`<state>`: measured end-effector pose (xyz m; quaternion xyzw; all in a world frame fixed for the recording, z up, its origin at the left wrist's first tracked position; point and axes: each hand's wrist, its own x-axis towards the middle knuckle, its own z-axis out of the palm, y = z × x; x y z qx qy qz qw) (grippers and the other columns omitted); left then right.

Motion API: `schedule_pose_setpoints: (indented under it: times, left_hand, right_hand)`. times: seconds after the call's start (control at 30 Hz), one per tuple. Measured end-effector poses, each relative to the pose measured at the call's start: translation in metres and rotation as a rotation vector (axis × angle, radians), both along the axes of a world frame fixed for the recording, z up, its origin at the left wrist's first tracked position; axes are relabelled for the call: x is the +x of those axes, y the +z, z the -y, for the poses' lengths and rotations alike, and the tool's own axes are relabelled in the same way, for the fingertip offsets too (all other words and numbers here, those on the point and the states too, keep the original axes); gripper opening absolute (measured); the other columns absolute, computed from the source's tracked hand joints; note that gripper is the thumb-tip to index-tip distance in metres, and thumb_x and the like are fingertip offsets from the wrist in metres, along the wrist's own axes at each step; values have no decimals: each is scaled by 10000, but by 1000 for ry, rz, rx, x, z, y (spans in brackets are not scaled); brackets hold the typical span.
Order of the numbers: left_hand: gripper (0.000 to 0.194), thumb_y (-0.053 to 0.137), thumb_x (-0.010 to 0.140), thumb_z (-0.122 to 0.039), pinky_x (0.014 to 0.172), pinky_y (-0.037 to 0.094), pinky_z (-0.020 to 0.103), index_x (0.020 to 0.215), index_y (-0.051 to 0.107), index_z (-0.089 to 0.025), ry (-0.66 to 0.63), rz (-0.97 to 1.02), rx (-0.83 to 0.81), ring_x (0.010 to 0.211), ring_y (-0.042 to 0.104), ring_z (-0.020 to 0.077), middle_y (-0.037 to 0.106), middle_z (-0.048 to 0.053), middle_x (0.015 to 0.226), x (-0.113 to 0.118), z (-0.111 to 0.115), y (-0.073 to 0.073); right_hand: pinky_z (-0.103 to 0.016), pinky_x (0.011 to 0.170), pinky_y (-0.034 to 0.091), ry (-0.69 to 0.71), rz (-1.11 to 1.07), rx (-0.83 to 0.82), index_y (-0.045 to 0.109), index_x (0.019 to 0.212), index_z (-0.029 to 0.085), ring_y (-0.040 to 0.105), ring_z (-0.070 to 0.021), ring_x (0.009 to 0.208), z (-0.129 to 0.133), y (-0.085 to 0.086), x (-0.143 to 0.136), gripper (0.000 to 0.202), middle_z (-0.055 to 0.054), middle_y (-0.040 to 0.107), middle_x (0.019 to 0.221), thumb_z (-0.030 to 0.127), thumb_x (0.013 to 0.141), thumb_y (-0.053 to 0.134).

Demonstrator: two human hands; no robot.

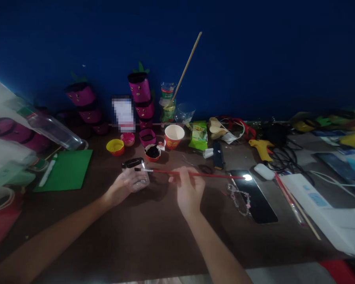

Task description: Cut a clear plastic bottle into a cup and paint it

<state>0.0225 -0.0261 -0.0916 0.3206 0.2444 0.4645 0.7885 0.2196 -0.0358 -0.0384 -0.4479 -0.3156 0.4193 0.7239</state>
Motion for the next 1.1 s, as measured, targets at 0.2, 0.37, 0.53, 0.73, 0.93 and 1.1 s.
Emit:
schedule_pose_setpoints:
  times: [0.2, 0.37, 0.53, 0.73, 0.93, 1.1]
  left_hand:
    - [519, 766, 666, -242, 835, 484, 390, 1116, 515, -185, 85, -101, 8, 980, 604, 232, 630, 84, 1033, 1, 3, -4]
    - [543, 772, 663, -222, 823, 489, 362, 1117, 476, -202, 86, -133, 10, 963, 606, 211, 630, 72, 1021, 0, 4, -8]
    - [585, 769, 669, -218, 818, 494, 361, 1156, 445, -219, 74, -118, 24, 978, 600, 216, 625, 71, 1020, 0, 2, -12]
    - [565, 772, 663, -218, 781, 498, 344, 1135, 462, -226, 80, -127, 35, 982, 594, 226, 627, 71, 1015, 0, 3, -10]
    - [547, 776, 655, -239, 785, 487, 331, 1117, 488, -188, 80, -126, 44, 963, 589, 214, 621, 81, 1001, 1, 2, -5]
    - [529, 779, 648, -249, 753, 497, 324, 1089, 497, -175, 81, -143, 30, 941, 590, 207, 614, 77, 991, 2, 2, -4]
  right_hand:
    - [-208, 406, 460, -9, 63, 36, 608, 634, 179, 543, -80, 406, 6, -2, -2, 227, 22, 639, 585, 369, 718, 700]
    - [-217, 442, 489, 17, 144, 48, 622, 671, 183, 553, -79, 431, 10, -5, -2, 199, 19, 646, 632, 354, 761, 667]
    - [-230, 470, 510, 31, 200, 64, 633, 681, 184, 566, -87, 450, 11, -5, -2, 191, 6, 660, 657, 348, 777, 653]
    - [-236, 480, 522, 20, 247, 44, 642, 699, 182, 588, -97, 480, 11, -10, -1, 186, -4, 666, 668, 342, 794, 635]
    - [-245, 484, 525, -14, 255, 32, 637, 693, 174, 598, -108, 483, 8, -10, 2, 190, 0, 659, 628, 338, 788, 640]
    - [-219, 439, 493, -7, 144, 75, 628, 674, 185, 582, -97, 451, 8, -5, 1, 184, 13, 656, 613, 340, 768, 661]
